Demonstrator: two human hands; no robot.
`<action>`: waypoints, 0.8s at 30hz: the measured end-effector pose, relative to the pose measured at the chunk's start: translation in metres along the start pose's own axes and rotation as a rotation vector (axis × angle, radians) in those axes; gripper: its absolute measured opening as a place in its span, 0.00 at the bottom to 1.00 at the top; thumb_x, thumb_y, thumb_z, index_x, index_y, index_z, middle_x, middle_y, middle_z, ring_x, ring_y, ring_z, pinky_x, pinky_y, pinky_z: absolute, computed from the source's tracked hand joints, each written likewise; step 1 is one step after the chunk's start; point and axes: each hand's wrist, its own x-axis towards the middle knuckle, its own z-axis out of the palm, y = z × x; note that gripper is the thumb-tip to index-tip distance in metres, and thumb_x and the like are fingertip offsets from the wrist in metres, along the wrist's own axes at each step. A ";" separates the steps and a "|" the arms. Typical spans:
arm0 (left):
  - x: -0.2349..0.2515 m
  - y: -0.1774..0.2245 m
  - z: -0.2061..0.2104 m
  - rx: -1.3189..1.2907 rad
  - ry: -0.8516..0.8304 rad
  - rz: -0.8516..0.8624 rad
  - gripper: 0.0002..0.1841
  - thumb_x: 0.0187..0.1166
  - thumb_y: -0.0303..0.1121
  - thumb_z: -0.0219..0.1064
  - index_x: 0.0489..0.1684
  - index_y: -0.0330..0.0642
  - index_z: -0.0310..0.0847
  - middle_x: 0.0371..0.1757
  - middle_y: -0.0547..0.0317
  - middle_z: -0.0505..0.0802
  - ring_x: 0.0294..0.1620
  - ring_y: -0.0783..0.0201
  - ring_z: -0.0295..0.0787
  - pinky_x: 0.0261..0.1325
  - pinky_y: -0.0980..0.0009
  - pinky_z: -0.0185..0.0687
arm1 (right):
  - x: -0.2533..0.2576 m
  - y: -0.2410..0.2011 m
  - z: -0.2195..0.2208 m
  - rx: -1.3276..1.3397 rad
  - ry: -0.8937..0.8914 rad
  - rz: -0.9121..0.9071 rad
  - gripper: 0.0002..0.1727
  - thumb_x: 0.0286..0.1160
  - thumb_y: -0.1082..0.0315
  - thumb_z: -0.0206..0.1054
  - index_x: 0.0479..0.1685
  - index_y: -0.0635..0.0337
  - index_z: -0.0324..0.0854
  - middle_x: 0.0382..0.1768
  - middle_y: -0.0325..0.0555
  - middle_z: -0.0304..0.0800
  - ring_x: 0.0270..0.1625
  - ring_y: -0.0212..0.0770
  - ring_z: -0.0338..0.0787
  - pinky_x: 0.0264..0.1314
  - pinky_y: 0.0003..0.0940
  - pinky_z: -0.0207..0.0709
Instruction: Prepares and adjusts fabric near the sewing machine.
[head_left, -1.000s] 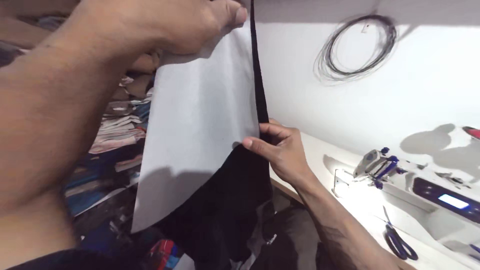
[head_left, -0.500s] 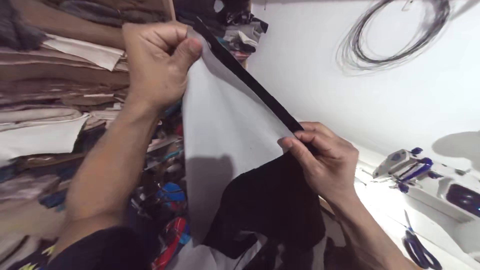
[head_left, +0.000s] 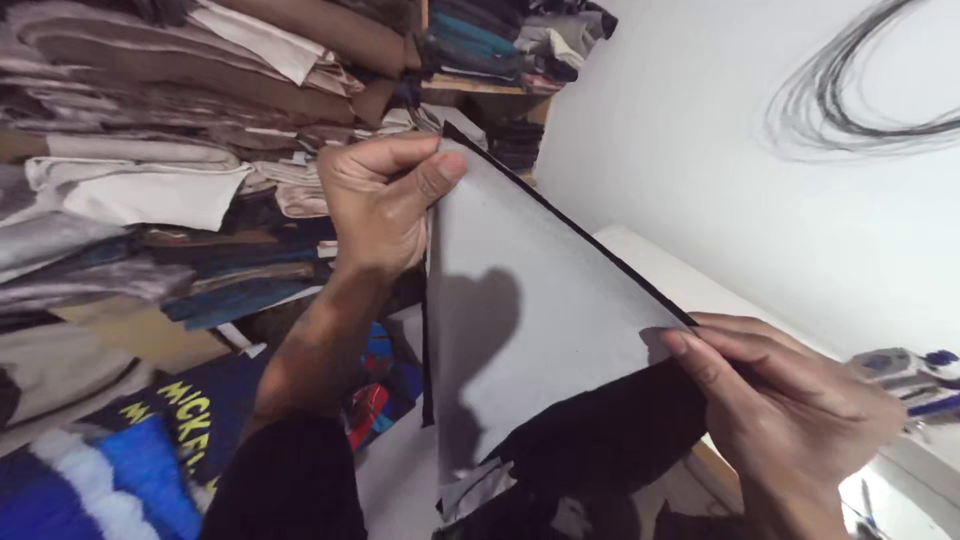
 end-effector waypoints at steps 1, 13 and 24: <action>-0.004 -0.001 -0.001 -0.002 0.017 0.007 0.04 0.78 0.23 0.71 0.37 0.43 0.91 0.35 0.69 0.95 0.34 0.76 0.91 0.40 0.78 0.90 | -0.002 -0.001 0.000 0.002 -0.008 0.010 0.02 0.71 0.70 0.78 0.38 0.57 0.94 0.43 0.37 0.97 0.45 0.31 0.95 0.50 0.23 0.91; -0.025 -0.071 -0.011 0.011 0.068 -0.125 0.11 0.72 0.21 0.75 0.46 0.48 0.88 0.36 0.76 0.96 0.34 0.78 0.93 0.42 0.77 0.92 | -0.011 0.033 0.020 -0.013 -0.101 0.243 0.23 0.72 0.71 0.77 0.66 0.68 0.81 0.36 0.34 0.96 0.34 0.24 0.92 0.41 0.21 0.89; -0.092 -0.379 0.051 0.532 -0.296 -0.885 0.11 0.75 0.28 0.75 0.51 0.34 0.89 0.47 0.53 0.95 0.46 0.67 0.92 0.57 0.64 0.88 | -0.070 0.243 0.093 -0.058 -0.224 1.146 0.08 0.78 0.69 0.67 0.39 0.59 0.93 0.39 0.47 0.95 0.44 0.42 0.92 0.54 0.47 0.84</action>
